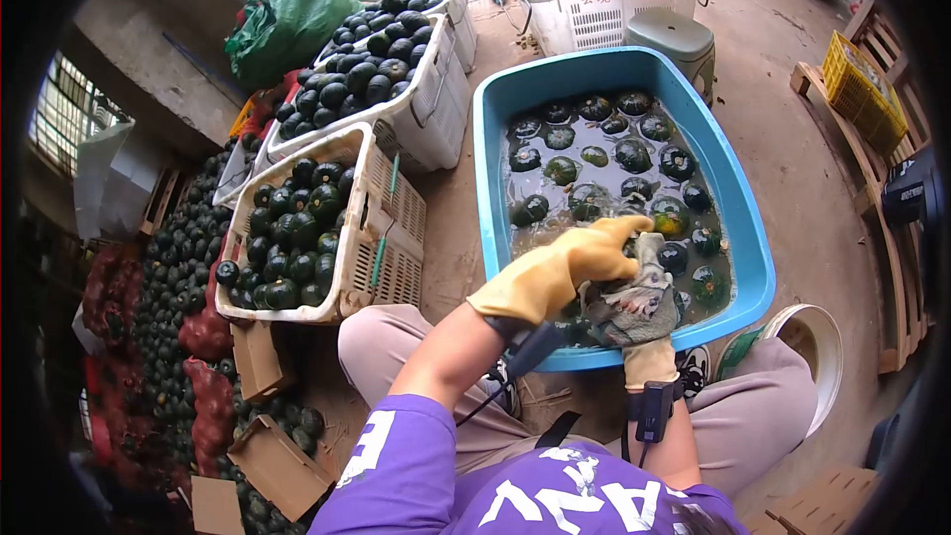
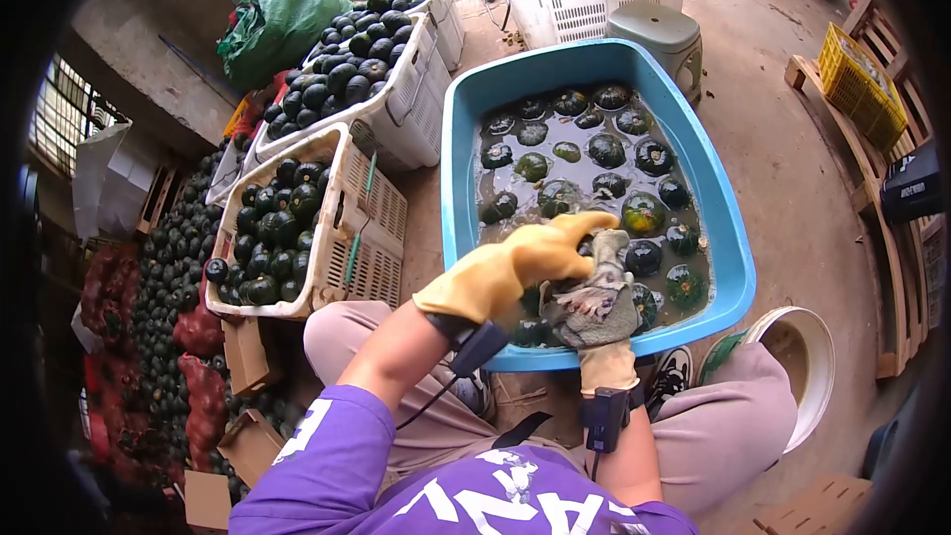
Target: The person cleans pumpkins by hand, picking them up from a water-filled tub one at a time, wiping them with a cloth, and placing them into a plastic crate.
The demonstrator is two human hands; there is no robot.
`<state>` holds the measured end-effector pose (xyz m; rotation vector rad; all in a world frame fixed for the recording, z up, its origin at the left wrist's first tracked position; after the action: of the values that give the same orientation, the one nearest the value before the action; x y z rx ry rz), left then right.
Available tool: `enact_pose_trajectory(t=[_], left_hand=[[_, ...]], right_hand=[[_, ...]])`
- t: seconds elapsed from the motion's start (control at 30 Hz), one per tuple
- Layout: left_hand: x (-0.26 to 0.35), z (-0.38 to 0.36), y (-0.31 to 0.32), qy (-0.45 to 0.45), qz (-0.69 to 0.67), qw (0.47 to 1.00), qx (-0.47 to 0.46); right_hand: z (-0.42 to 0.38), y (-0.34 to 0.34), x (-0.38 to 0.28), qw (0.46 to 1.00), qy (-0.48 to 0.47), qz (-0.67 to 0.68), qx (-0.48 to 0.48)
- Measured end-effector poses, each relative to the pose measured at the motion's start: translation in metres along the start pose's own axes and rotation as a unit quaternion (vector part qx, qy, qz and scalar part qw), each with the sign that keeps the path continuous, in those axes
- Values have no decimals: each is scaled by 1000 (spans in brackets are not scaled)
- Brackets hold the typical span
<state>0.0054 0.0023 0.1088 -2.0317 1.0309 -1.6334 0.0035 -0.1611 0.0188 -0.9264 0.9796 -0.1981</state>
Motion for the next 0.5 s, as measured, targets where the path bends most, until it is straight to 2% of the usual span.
enact_pose_trajectory(t=[0.03,0.13,0.17,0.2,0.23,0.27,0.3,0.33,0.4,0.47,0.5], left_hand=[[27,-15,10,-6,-14,1000,18],[55,-46,9,40,-190,980,33],[41,-39,15,55,-298,952,41],[29,-37,24,51,-341,933,100],[20,-32,26,46,-209,966,142],[14,-30,28,37,-74,980,180],[14,-28,24,9,49,991,122],[13,-27,31,-8,103,989,102],[57,-53,11,57,44,996,51],[88,-79,6,67,-178,978,88],[79,-74,16,51,-236,959,151]], right_hand=[[-3,-11,0,1000,-7,4,5],[-5,-39,-12,998,-25,29,47],[-6,-39,-17,994,-41,-20,96],[-9,-36,-28,968,-86,-177,154],[-6,-28,-21,998,-11,-17,66],[-5,-8,-12,987,65,145,-28],[-8,14,15,996,-2,-51,-76],[-15,15,18,991,-16,-94,-95],[-22,-8,-4,994,-71,83,-13],[-21,-26,-17,993,-68,-85,-34],[-19,-24,-17,993,-60,-98,-19]])
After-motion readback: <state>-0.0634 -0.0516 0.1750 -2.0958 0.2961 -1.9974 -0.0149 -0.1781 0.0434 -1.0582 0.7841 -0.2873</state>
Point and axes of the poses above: each hand's wrist, its own z-axis towards the middle knuckle, its own y-axis out of the palm, x = y × z, the point moved 1 cm from there along z, towards the middle knuckle, and after that the axes turned 3 degrees about -x, right-handed, at the moved point
